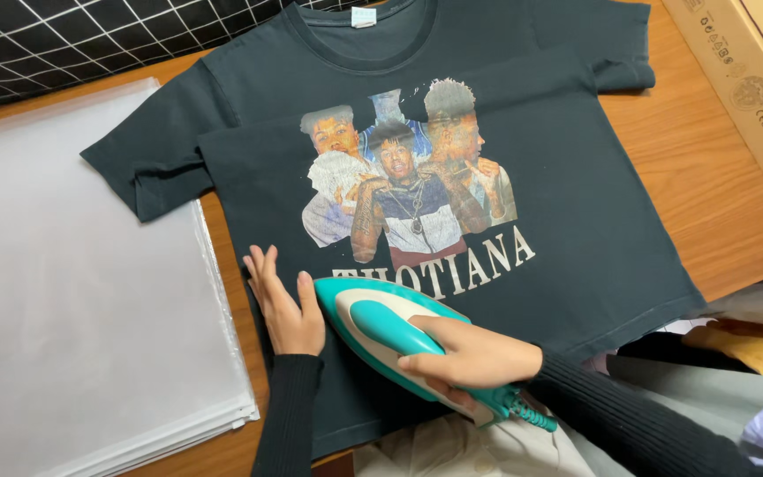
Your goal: The person uses an iron to smooth out a graphic t-shirt on a wooden surface, hangs the shirt on a plastic hanger among other clothes on a rack, and then places a packaged garment into a cardboard box and closes the lid.
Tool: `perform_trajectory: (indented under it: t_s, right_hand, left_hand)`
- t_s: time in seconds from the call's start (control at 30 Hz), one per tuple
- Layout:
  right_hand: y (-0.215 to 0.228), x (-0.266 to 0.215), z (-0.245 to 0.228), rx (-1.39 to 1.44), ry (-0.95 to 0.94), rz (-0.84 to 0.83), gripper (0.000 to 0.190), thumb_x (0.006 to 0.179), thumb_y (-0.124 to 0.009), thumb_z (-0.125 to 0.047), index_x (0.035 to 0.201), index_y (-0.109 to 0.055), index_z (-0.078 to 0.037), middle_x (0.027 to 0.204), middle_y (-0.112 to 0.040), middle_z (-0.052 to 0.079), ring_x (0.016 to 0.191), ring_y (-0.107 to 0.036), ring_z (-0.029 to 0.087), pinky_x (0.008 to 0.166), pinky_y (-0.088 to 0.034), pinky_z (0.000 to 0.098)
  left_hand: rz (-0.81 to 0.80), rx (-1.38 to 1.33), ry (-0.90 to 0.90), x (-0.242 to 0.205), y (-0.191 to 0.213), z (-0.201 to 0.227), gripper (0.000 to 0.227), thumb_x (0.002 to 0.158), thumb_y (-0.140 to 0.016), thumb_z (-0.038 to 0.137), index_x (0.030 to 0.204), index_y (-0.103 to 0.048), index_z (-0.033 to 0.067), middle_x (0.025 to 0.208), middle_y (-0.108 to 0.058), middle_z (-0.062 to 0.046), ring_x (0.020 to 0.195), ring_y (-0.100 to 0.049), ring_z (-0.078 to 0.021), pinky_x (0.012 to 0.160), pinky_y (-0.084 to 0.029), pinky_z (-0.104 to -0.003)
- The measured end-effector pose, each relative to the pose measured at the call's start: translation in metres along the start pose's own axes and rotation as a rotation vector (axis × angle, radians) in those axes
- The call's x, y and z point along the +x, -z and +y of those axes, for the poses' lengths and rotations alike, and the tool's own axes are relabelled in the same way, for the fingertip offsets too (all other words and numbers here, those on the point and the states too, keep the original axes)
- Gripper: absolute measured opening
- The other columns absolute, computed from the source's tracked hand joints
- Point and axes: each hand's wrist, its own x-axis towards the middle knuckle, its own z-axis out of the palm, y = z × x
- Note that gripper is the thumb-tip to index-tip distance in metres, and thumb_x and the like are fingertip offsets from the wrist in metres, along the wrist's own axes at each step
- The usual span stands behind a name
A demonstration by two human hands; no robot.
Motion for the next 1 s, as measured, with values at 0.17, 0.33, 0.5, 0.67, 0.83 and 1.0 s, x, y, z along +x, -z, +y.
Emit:
perform_trajectory:
  t_s: [0.17, 0.33, 0.5, 0.67, 0.83, 1.0]
  right_hand:
    - [0.014, -0.015, 0.015, 0.07, 0.064, 0.036, 0.021, 0.091, -0.044, -0.021, 0.079, -0.039, -0.004, 0.039, -0.05, 0.006, 0.031, -0.044, 0.012, 0.049, -0.042, 0.0231]
    - [0.034, -0.04, 0.035, 0.109, 0.085, 0.136, 0.023, 0.087, -0.047, -0.021, 0.073, -0.041, -0.004, 0.042, -0.049, 0.007, 0.028, -0.044, 0.015, 0.041, -0.041, 0.0244]
    - [0.061, -0.062, 0.081, 0.387, 0.102, 0.403, 0.011, 0.079, -0.052, -0.008, 0.076, -0.051, 0.003, 0.043, -0.046, 0.016, 0.024, -0.047, 0.022, 0.026, -0.04, 0.0331]
    - [0.102, -0.093, 0.13, 0.51, -0.028, 0.557, 0.019, 0.085, -0.051, -0.014, 0.084, -0.046, 0.004, 0.053, -0.035, 0.016, 0.032, -0.03, 0.02, 0.032, -0.023, 0.0293]
    - [0.148, -0.123, 0.185, 0.564, 0.12, 0.629, 0.025, 0.088, -0.047, -0.014, 0.088, -0.051, 0.011, 0.054, -0.036, 0.015, 0.031, -0.027, 0.018, 0.033, -0.025, 0.0312]
    - [0.192, -0.142, 0.218, 0.564, 0.082, 0.671, 0.03, 0.092, -0.04, -0.024, 0.097, -0.05, 0.004, 0.054, -0.032, 0.01, 0.032, -0.027, 0.018, 0.03, -0.024, 0.033]
  left_hand:
    - [-0.028, 0.389, -0.069, -0.011, -0.014, -0.009, 0.049, 0.09, -0.036, 0.024, 0.134, -0.031, 0.0052, 0.143, -0.022, -0.018, 0.134, -0.013, -0.0332, 0.108, -0.008, -0.049]
    - [-0.097, 0.682, -0.06, -0.013, -0.02, -0.011, 0.053, 0.09, -0.033, 0.03, 0.139, -0.025, 0.0128, 0.145, -0.018, -0.018, 0.134, -0.012, -0.0324, 0.106, -0.006, -0.051]
    - [-0.156, 0.695, 0.088, -0.013, -0.023, -0.015, 0.054, 0.092, -0.024, 0.04, 0.141, -0.02, 0.0173, 0.149, -0.008, -0.011, 0.137, -0.001, -0.0251, 0.108, 0.009, -0.046]
    - [-0.087, 0.782, -0.047, -0.012, -0.022, -0.013, 0.057, 0.09, -0.029, 0.034, 0.14, -0.021, 0.0095, 0.145, -0.016, -0.016, 0.134, -0.012, -0.0315, 0.106, -0.007, -0.051]
    - [-0.093, 0.783, -0.058, -0.012, -0.022, -0.012, 0.057, 0.09, -0.03, 0.034, 0.14, -0.022, 0.0086, 0.145, -0.017, -0.015, 0.134, -0.013, -0.0314, 0.106, -0.008, -0.051]
    - [-0.066, 0.789, -0.079, -0.013, -0.022, -0.014, 0.056, 0.09, -0.03, 0.034, 0.14, -0.023, 0.0088, 0.145, -0.018, -0.016, 0.134, -0.014, -0.0316, 0.106, -0.009, -0.051]
